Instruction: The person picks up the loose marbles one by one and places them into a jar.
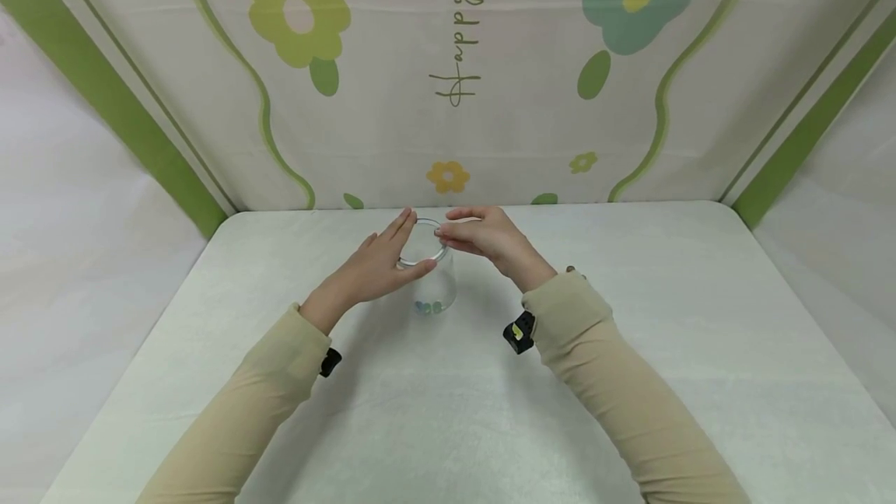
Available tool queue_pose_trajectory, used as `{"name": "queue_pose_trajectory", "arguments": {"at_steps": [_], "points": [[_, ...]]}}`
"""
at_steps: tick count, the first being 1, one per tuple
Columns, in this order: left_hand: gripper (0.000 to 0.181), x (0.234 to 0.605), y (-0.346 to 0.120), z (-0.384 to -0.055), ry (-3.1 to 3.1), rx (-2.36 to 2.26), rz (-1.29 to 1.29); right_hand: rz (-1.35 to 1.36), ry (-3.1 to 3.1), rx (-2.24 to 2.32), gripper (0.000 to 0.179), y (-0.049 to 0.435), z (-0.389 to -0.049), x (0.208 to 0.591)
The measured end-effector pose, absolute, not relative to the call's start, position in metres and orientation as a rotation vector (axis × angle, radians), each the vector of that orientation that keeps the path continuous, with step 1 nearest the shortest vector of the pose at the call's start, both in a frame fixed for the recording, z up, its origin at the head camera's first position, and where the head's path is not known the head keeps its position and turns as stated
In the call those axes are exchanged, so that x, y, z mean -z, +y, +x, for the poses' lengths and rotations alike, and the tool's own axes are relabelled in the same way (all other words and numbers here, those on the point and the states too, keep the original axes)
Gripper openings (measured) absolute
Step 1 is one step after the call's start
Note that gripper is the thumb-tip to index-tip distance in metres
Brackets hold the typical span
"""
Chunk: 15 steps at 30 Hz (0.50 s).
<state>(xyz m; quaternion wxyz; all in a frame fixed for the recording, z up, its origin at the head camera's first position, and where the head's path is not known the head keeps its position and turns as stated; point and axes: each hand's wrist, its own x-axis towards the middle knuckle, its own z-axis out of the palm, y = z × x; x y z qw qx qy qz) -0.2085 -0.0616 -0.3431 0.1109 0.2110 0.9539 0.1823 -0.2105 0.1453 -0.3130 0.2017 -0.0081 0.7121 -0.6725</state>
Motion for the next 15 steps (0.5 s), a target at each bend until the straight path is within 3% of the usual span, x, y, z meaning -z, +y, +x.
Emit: {"name": "queue_pose_trajectory", "arguments": {"at_steps": [15], "points": [[0.093,0.341,-0.058,-0.209,2.804,-0.532,0.616,0.022,2.108,1.773,0.049,0.186,-0.21,0.318]]}}
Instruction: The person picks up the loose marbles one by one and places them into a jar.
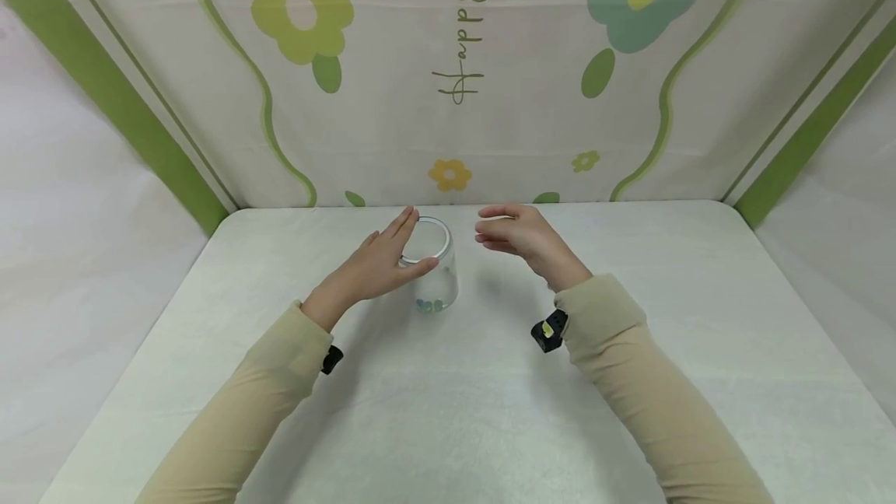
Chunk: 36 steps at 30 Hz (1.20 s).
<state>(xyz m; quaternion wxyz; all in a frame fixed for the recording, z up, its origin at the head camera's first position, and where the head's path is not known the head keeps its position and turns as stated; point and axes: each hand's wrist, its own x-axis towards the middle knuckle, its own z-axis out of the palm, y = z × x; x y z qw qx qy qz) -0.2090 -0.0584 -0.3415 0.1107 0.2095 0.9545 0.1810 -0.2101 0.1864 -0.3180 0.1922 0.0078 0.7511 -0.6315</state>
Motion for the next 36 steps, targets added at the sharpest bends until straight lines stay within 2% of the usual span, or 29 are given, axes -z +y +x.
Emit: {"name": "queue_pose_trajectory", "arguments": {"at_steps": [24,36], "points": [[0.092,0.34,-0.059,-0.207,2.804,-0.546,0.645,0.229,2.252,1.554,0.063,0.286,-0.204,0.372],[0.092,0.342,-0.059,-0.208,2.808,-0.546,0.639,0.312,2.408,1.234,0.061,0.321,-0.194,0.391]]}}
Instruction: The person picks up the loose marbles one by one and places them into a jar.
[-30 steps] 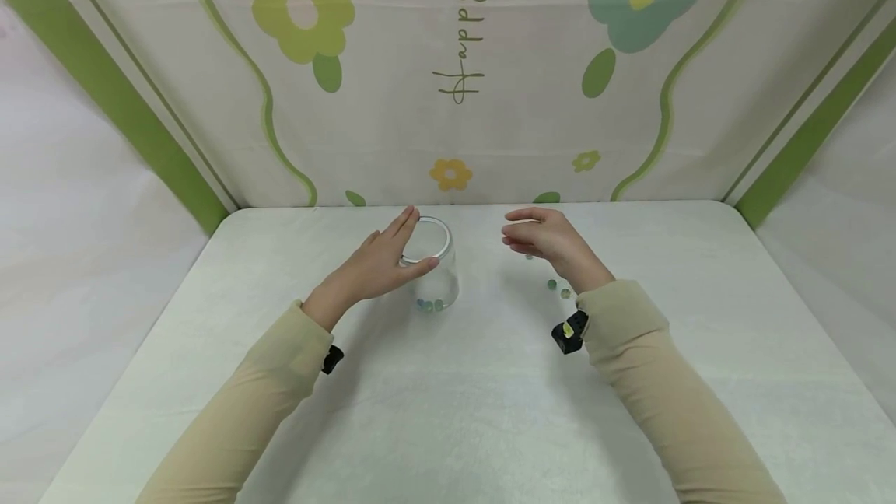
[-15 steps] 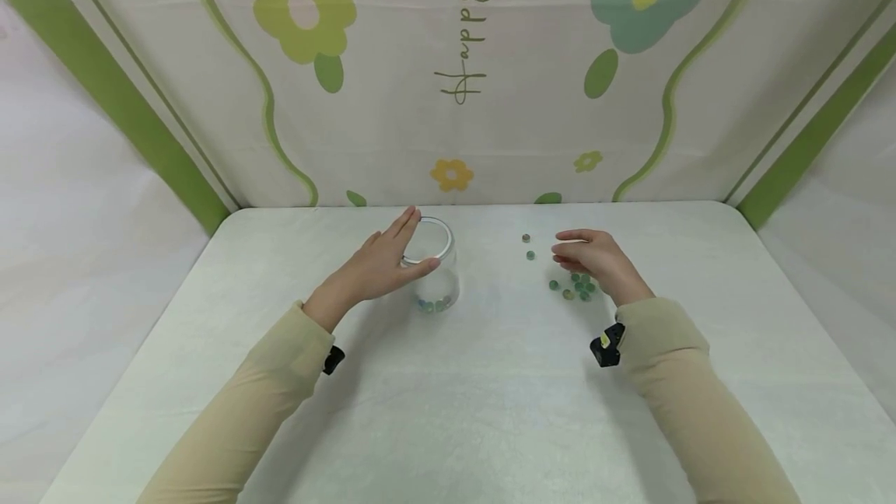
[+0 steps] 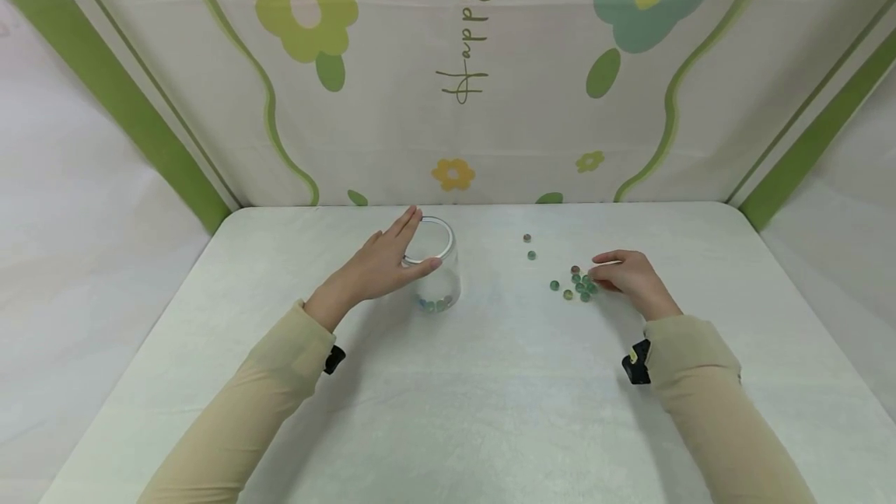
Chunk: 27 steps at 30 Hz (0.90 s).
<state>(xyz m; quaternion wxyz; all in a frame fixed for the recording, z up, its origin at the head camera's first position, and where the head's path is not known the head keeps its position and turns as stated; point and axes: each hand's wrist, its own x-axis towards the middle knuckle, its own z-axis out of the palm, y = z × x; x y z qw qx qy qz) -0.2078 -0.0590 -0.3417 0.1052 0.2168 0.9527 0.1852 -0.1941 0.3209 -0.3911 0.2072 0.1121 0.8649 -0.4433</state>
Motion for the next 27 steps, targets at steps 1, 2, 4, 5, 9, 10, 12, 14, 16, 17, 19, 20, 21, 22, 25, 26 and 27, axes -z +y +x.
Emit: {"name": "queue_pose_trajectory", "arguments": {"at_steps": [1,2,4,5,9,10,12,14,16,17,19,20,21,22,25,26,27], "points": [[0.092,0.342,-0.059,-0.208,2.809,-0.546,0.64,0.316,2.412,1.22,0.06,0.322,-0.194,0.393],[0.092,0.342,-0.059,-0.208,2.81,-0.546,0.64,0.315,2.415,1.212,0.058,0.323,-0.194,0.394],[0.093,0.342,-0.059,-0.208,2.811,-0.548,0.639,0.315,2.419,1.204,0.056,0.325,-0.193,0.398],[0.093,0.342,-0.059,-0.208,2.812,-0.548,0.639,0.311,2.425,1.205,0.054,0.325,-0.193,0.399],[0.093,0.342,-0.058,-0.208,2.814,-0.551,0.639,0.302,2.451,1.192,0.051,0.324,-0.193,0.404],[0.093,0.343,-0.058,-0.208,2.815,-0.552,0.64,0.304,2.454,1.191,0.05,0.324,-0.193,0.405],[0.093,0.343,-0.058,-0.208,2.816,-0.553,0.64,0.308,2.459,1.189,0.048,0.322,-0.192,0.406],[0.092,0.343,-0.059,-0.208,2.817,-0.557,0.638,0.313,2.464,1.195,0.047,0.321,-0.192,0.408],[0.092,0.342,-0.059,-0.208,2.819,-0.557,0.637,0.312,2.468,1.191,0.046,0.32,-0.192,0.409],[0.092,0.342,-0.059,-0.208,2.819,-0.556,0.635,0.311,2.474,1.192,0.045,0.319,-0.193,0.409],[0.092,0.342,-0.059,-0.208,2.82,-0.557,0.635,0.307,2.486,1.183,0.043,0.318,-0.193,0.41],[0.092,0.342,-0.059,-0.208,2.82,-0.556,0.636,0.307,2.491,1.181,0.042,0.317,-0.193,0.411],[0.093,0.342,-0.059,-0.208,2.82,-0.555,0.636,0.305,2.498,1.175,0.041,0.317,-0.193,0.411],[0.093,0.342,-0.059,-0.208,2.819,-0.556,0.637,0.308,2.504,1.168,0.04,0.316,-0.193,0.412],[0.093,0.342,-0.059,-0.208,2.815,-0.558,0.634,0.322,2.51,1.169,0.038,0.315,-0.194,0.414],[0.093,0.341,-0.059,-0.208,2.813,-0.558,0.633,0.325,2.512,1.172,0.038,0.315,-0.194,0.414],[0.093,0.341,-0.059,-0.207,2.81,-0.56,0.631,0.331,2.514,1.173,0.038,0.315,-0.194,0.414]]}}
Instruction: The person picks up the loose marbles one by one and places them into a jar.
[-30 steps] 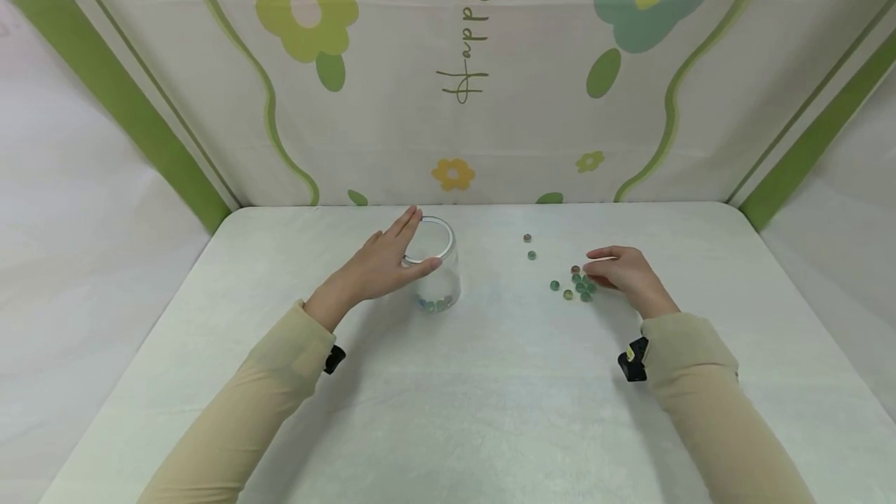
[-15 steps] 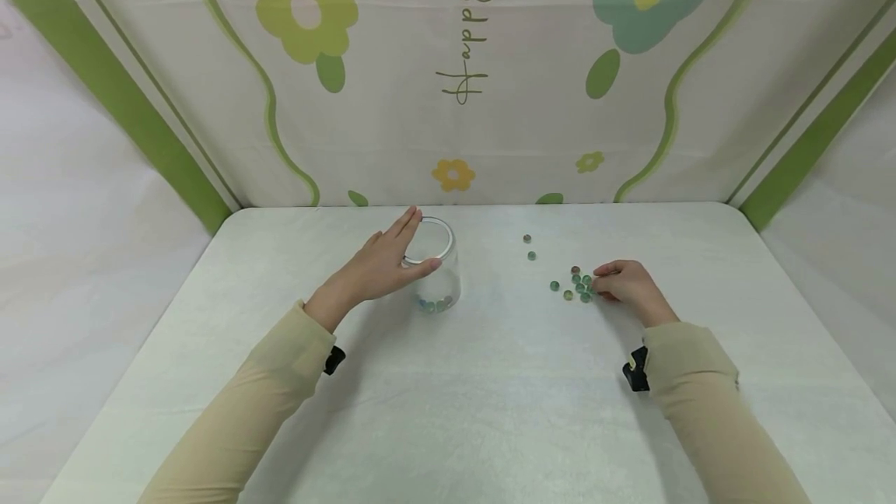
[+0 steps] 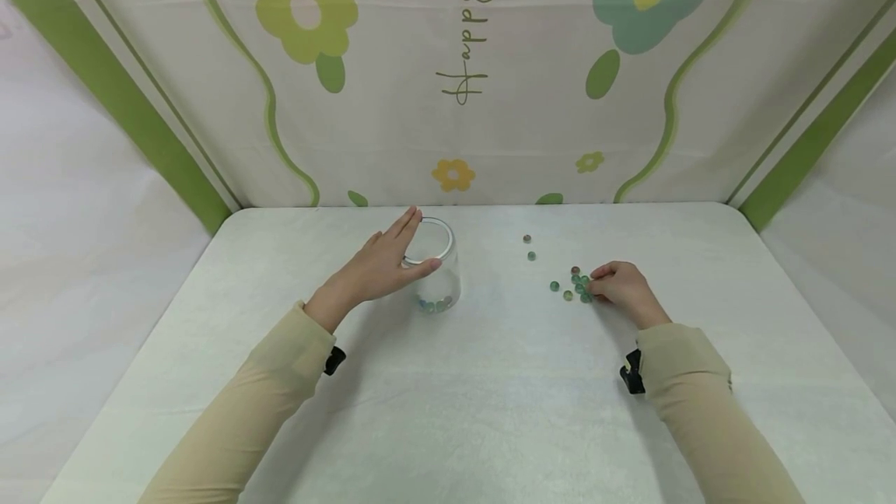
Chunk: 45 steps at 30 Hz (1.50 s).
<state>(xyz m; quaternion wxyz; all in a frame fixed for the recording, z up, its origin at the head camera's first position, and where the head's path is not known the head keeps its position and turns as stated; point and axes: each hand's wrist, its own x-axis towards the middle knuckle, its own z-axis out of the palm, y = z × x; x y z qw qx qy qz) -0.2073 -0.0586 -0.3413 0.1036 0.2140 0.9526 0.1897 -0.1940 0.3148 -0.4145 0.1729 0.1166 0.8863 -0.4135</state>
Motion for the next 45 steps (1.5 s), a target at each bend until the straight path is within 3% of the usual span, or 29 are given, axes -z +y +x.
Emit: {"name": "queue_pose_trajectory", "arguments": {"at_steps": [12,28,37,45], "points": [[0.092,0.341,-0.059,-0.206,2.804,-0.563,0.636,0.358,2.495,1.155,0.048,0.319,-0.194,0.407],[0.092,0.341,-0.059,-0.208,2.812,-0.545,0.632,0.359,2.32,1.469,0.064,0.313,-0.204,0.379],[0.092,0.342,-0.059,-0.208,2.813,-0.549,0.634,0.277,2.124,1.738,0.035,0.296,-0.209,0.366],[0.093,0.342,-0.059,-0.208,2.809,-0.547,0.631,0.219,1.959,1.93,0.026,0.278,-0.214,0.352]]}}
